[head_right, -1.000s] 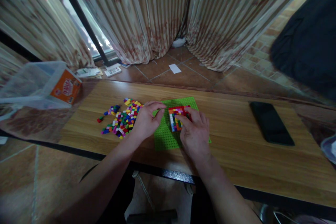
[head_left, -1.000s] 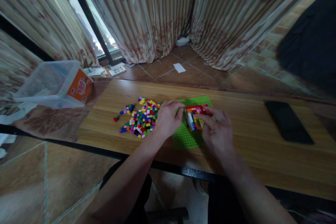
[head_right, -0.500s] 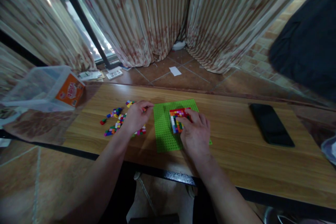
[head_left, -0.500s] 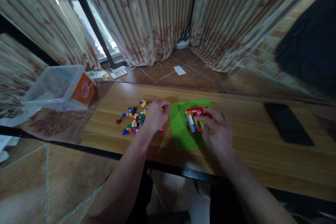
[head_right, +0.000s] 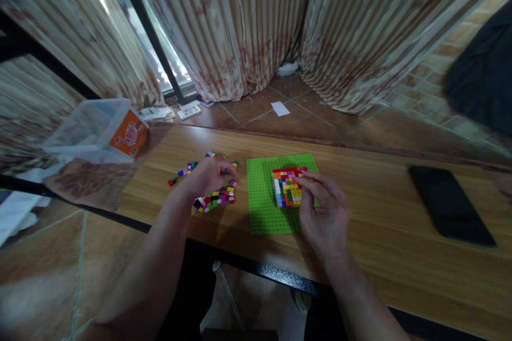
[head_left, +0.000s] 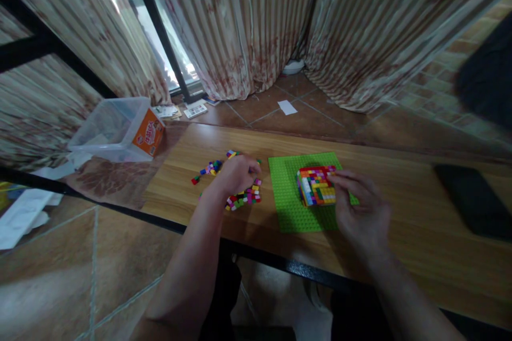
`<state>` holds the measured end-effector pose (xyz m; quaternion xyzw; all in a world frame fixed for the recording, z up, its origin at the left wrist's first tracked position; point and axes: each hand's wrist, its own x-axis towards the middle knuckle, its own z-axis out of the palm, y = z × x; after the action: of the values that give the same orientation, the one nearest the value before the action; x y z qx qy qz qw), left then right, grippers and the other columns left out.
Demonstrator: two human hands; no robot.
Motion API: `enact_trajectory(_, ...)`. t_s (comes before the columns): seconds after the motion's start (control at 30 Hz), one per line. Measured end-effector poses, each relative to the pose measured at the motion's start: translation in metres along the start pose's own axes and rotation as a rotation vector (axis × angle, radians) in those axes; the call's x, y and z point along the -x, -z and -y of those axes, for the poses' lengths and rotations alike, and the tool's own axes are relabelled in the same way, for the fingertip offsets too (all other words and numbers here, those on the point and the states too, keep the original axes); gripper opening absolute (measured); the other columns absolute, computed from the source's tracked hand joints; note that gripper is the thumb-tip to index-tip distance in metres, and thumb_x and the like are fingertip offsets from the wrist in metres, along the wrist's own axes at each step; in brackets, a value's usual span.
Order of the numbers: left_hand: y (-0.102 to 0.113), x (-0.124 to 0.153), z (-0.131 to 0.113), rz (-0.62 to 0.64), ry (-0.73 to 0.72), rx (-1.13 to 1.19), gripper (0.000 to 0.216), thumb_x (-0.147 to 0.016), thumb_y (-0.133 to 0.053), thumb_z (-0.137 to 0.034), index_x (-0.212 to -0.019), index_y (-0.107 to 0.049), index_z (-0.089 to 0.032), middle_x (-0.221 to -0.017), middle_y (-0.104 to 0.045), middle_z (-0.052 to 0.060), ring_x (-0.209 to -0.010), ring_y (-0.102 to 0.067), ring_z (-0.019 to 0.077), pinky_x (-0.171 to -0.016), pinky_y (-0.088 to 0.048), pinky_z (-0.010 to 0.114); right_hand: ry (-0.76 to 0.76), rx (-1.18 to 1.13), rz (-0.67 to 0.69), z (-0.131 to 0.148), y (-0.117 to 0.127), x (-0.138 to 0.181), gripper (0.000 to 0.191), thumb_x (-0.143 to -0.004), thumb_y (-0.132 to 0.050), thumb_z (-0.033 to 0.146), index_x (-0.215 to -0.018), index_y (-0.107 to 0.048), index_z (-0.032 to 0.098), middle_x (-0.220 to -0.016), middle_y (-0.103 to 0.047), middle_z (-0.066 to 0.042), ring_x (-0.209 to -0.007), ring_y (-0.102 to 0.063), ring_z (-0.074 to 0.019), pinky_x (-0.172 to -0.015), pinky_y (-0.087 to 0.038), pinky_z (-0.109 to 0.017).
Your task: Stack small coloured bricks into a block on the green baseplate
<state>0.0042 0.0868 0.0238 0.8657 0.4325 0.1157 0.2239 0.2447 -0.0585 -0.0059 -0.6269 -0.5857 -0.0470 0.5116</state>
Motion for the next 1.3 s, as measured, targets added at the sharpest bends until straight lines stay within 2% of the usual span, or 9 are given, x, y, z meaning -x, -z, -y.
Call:
enact_trajectory(0.13,-0.001,0.002,-0.004,0.078,-0.024,-0.014,0.014,-0.075,-0.071,-0.011,-0.076,-0.081,-0.021,-0.08,-0.079,0.004,-0.078,-0.071,0.0208,-0.077,-0.055,0.031,0.006,-0.005,-0.015,0.001,-0.002,0.001,0.02,-0.093,-0.058,0.018,-0.095,-0.076,0.025,-0.105,-0.076,-0.006,-0.097,-0.073,-0.0213,-0.09,-0.058,-0.044)
enact_trajectory(0.3,-0.002,0.004,-0.009,0.047,-0.023,-0.074,0.014,-0.075,-0.071,-0.012,-0.075,-0.081,-0.022,-0.082,-0.078,0.005,-0.08,-0.071,0.023,-0.079,-0.055,0.034,-0.016,-0.006,0.007,0.003,-0.003,0.0,0.02,-0.093,-0.058,0.019,-0.093,-0.076,0.026,-0.105,-0.075,-0.006,-0.098,-0.073,-0.022,-0.091,-0.058,-0.045)
enact_trajectory(0.57,-0.004,0.003,-0.014,-0.002,-0.087,-0.081,0.017,-0.08,-0.063,-0.01,-0.071,-0.075,-0.019,-0.077,-0.074,0.005,-0.077,-0.067,0.0203,-0.08,-0.053,0.033,-0.041,-0.009,-0.002,0.003,-0.004,0.0,0.021,-0.092,-0.057,0.018,-0.094,-0.077,0.026,-0.105,-0.075,-0.005,-0.098,-0.072,-0.0225,-0.092,-0.058,-0.046)
enact_trajectory(0.67,-0.006,0.0,-0.016,-0.039,-0.14,0.044,0.016,-0.085,-0.06,-0.012,-0.078,-0.073,-0.017,-0.08,-0.073,0.004,-0.076,-0.066,0.0181,-0.076,-0.052,0.03,-0.047,-0.029,-0.028,0.005,-0.005,-0.001,0.02,-0.093,-0.058,0.019,-0.093,-0.077,0.025,-0.103,-0.076,-0.006,-0.096,-0.072,-0.0225,-0.091,-0.058,-0.046)
enact_trajectory(0.8,-0.015,-0.001,-0.03,-0.023,-0.2,0.404,0.012,-0.091,-0.059,-0.018,-0.088,-0.07,-0.017,-0.081,-0.074,0.002,-0.074,-0.066,0.0141,-0.07,-0.052,0.026,-0.066,-0.022,-0.003,0.01,-0.007,-0.001,0.017,-0.095,-0.06,0.026,-0.099,-0.076,0.026,-0.103,-0.077,-0.007,-0.099,-0.072,-0.0239,-0.094,-0.056,-0.048)
enact_trajectory(0.97,-0.03,0.0,-0.056,-0.001,-0.23,0.751,0.005,-0.091,-0.063,-0.019,-0.089,-0.067,-0.017,-0.087,-0.076,0.004,-0.081,-0.071,0.0136,-0.079,-0.056,0.027,-0.024,0.014,0.079,0.02,-0.008,0.0,0.017,-0.096,-0.062,0.035,-0.103,-0.077,0.028,-0.104,-0.078,-0.006,-0.101,-0.072,-0.0244,-0.094,-0.055,-0.048)
enact_trajectory(1.1,-0.038,0.001,-0.068,-0.02,-0.261,0.782,0.005,-0.089,-0.064,-0.014,-0.091,-0.067,-0.017,-0.09,-0.076,0.003,-0.087,-0.072,0.014,-0.084,-0.058,0.028,-0.017,-0.003,0.099,0.023,-0.011,0.0,0.017,-0.096,-0.064,0.037,-0.1,-0.078,0.029,-0.102,-0.078,-0.004,-0.098,-0.072,-0.0235,-0.092,-0.055,-0.046)
enact_trajectory(1.3,-0.042,0.002,-0.075,-0.09,-0.3,0.677,0.009,-0.089,-0.063,-0.01,-0.087,-0.064,-0.019,-0.089,-0.075,0.001,-0.085,-0.072,0.0133,-0.083,-0.058,0.028,-0.063,-0.069,0.103,0.018,-0.013,0.0,0.015,-0.094,-0.067,0.038,-0.095,-0.079,0.03,-0.099,-0.077,-0.004,-0.095,-0.071,-0.023,-0.087,-0.056,-0.044)
